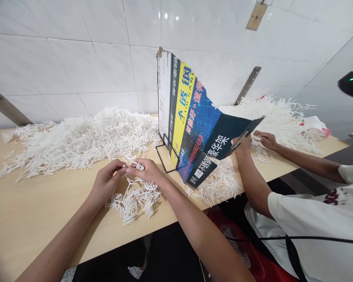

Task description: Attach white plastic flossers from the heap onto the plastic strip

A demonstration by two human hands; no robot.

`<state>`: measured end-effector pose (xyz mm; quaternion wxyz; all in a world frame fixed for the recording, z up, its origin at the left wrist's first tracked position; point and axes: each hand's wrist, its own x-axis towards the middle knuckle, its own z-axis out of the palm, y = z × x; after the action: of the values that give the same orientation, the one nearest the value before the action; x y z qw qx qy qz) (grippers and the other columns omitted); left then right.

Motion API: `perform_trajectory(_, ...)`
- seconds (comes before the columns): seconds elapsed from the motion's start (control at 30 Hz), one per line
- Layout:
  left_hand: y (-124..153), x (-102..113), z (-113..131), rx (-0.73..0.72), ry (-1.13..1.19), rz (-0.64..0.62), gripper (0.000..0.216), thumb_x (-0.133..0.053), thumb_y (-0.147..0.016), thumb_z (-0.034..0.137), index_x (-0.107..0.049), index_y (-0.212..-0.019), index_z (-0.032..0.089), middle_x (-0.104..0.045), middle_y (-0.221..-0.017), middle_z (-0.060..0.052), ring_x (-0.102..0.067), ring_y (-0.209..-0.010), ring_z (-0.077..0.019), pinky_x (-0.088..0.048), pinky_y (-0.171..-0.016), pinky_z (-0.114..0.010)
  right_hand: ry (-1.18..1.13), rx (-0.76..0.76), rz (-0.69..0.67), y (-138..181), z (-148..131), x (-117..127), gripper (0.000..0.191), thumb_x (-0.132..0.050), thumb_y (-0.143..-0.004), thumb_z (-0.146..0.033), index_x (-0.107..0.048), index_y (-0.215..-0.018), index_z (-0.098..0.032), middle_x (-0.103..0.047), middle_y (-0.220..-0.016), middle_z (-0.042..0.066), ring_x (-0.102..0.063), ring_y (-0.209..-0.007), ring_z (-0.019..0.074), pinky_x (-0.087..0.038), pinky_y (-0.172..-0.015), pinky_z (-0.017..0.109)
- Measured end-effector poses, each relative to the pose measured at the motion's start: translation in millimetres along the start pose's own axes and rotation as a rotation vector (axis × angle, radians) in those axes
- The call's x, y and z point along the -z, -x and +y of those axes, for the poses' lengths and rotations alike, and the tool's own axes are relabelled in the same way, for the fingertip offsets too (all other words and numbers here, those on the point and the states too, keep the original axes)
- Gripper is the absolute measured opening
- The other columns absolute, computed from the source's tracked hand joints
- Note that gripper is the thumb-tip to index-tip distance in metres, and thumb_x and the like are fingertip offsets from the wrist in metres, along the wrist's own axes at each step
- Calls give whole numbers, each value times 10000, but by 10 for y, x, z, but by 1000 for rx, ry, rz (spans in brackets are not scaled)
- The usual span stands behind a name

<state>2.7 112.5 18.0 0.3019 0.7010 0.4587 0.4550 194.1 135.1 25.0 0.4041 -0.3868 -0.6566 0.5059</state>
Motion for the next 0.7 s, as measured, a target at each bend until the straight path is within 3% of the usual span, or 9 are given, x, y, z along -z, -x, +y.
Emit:
perform_trajectory(0.23, 36, -28, 23, -87, -155, 97, 195, -557, -1009, 386, -605, -925, 217, -652, -880, -13, -596, -796, -177, -442, -740, -291, 56, -51, -52, 12, 15, 3, 317, -769, -772, -464, -695, -826, -160, -489, -657, -56, -393, -624, 104, -293, -600, 238)
perform_trajectory(0.43, 13, -19, 27, -121, -139, 2, 270, -514, -1036, 407, -690, -1131, 226, -732, -1175, -70, -683, -1059, -229, -507, -915, -330, 34, 30, 57, 30, 83, -23, 209, -695, -837, -363, -740, -874, -162, -605, -755, -29, -511, -729, 136, -372, -685, 239)
perform_trajectory(0.6, -13, -19, -5, -120, -168, -22, 285, -565, -998, 422, -746, -1014, 203, -743, -949, -64, -675, -822, -205, -496, -733, -313, 139, 26, 161, 36, 124, -39, 242, -685, -839, -399, -712, -806, -160, -547, -691, -35, -475, -678, 131, -350, -634, 240)
perform_trajectory(0.7, -20, 11, 18, -57, -145, -31, 261, -603, -964, 426, -735, -933, 204, -716, -860, -40, -627, -752, -186, -452, -682, -305, 189, 50, 146, 51, 74, -35, 223, -648, -855, -381, -687, -791, -170, -551, -707, -31, -476, -702, 136, -352, -659, 244)
